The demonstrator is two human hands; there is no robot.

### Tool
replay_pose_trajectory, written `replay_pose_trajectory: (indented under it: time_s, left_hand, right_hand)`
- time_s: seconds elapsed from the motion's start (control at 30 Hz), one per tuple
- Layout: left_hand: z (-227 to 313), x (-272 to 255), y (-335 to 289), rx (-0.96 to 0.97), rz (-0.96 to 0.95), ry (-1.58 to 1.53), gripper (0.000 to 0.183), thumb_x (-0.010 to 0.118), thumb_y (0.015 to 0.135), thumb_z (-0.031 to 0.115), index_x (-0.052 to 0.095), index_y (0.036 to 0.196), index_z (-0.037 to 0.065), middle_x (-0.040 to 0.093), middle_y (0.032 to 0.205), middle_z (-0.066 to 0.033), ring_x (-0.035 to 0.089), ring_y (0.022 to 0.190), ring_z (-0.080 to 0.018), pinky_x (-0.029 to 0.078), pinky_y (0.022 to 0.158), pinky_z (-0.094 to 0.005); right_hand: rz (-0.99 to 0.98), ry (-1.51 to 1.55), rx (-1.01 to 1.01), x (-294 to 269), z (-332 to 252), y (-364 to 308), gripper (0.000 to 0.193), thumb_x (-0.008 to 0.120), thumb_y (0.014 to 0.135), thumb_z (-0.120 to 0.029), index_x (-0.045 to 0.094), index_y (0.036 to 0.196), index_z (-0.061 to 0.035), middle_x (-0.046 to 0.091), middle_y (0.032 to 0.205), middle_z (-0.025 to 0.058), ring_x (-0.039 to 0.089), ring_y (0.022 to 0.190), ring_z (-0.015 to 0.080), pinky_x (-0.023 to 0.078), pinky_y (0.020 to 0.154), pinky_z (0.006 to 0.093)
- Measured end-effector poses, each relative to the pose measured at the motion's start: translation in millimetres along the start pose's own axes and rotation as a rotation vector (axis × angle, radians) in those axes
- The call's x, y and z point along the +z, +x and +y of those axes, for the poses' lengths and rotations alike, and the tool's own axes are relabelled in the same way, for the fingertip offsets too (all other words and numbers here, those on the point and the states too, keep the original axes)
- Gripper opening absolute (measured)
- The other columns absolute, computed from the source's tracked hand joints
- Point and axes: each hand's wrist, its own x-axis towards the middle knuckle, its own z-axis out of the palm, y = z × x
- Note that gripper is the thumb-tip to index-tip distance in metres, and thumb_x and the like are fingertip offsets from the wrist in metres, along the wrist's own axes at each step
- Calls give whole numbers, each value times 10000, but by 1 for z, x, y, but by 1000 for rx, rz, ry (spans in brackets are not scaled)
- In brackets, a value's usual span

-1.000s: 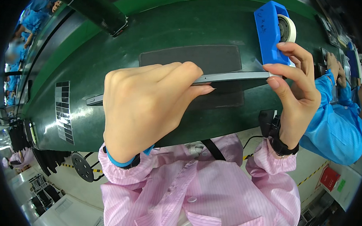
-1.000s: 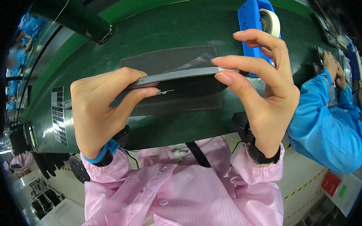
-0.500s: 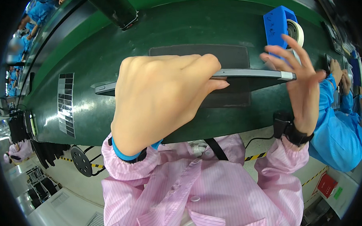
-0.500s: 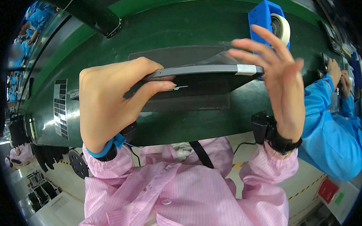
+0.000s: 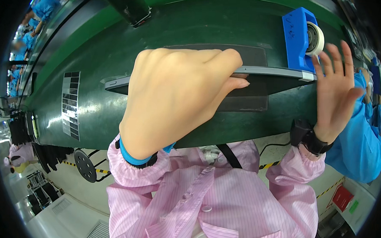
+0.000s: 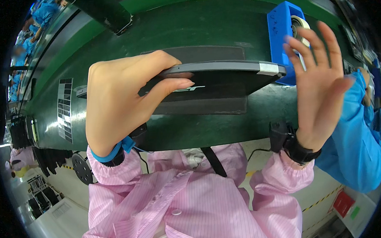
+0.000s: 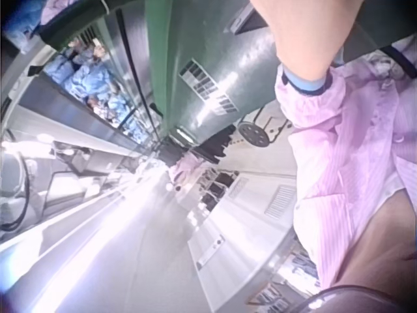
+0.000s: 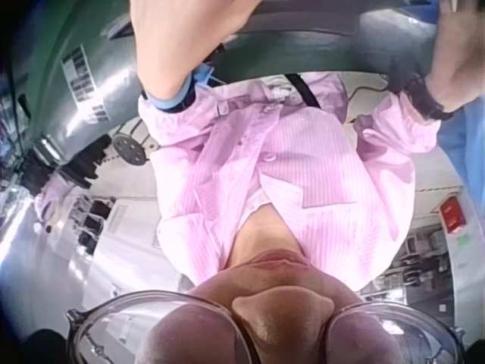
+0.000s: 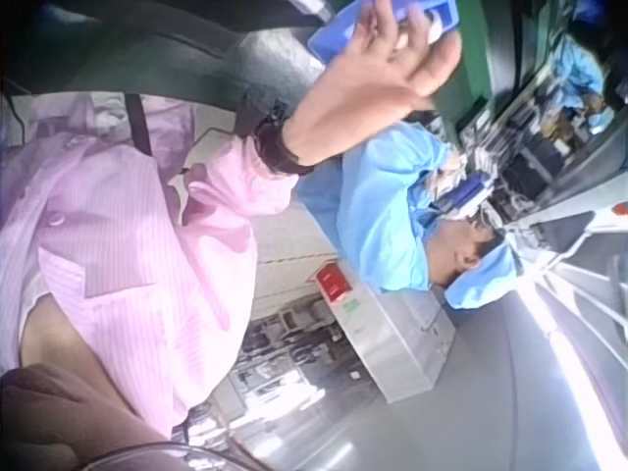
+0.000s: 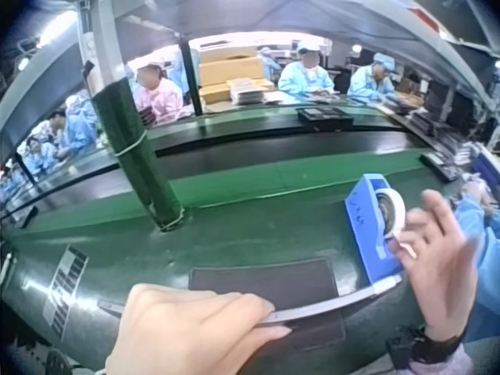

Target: The worker is applying protective tape and inspecting the screen of tablet computer components on an industrial assembly line.

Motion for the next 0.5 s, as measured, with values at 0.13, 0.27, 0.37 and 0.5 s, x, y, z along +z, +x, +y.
replay_pose_trajectory:
  time_s: [0.13, 0.27, 0.37, 0.5]
  left_hand:
    - [-4, -5, -1, 41, 39, 78, 249, 732, 624, 192, 631, 813, 66, 633, 736, -57, 594, 624, -203, 432, 526, -263]
    - [-4, -20, -6, 144, 284, 324, 522, 768, 547, 260, 607, 993, 43, 601, 1056, -109, 558, 963, -280, 433, 812, -329]
    - [-25, -5, -51, -75, 705, 162, 711, 792, 622, 198, 419, 1210, 55, 447, 1250, -111, 450, 1130, -244, 364, 909, -358]
    - [-31, 17, -88, -484, 771, -218, 556, 711, 692, 10, 458, 1187, 31, 426, 1193, -107, 475, 1039, -207, 423, 836, -326]
  right_hand:
    - [-369, -300, 243, 26, 3, -5, 540, 642, 732, -122, 437, 1200, 53, 568, 1066, 164, 556, 991, 225, 378, 911, 307]
    - [-217, -203, 231, 19, 20, -10, 331, 647, 747, -102, 541, 1034, 24, 592, 960, 97, 553, 904, 154, 393, 848, 259]
    - [-164, -141, 175, 20, 31, -13, 310, 654, 762, -157, 554, 999, 16, 588, 938, 80, 548, 888, 144, 391, 835, 253]
    - [-132, -105, 99, 17, 46, -15, 406, 638, 793, -329, 555, 994, 13, 583, 938, 65, 542, 888, 135, 386, 827, 250]
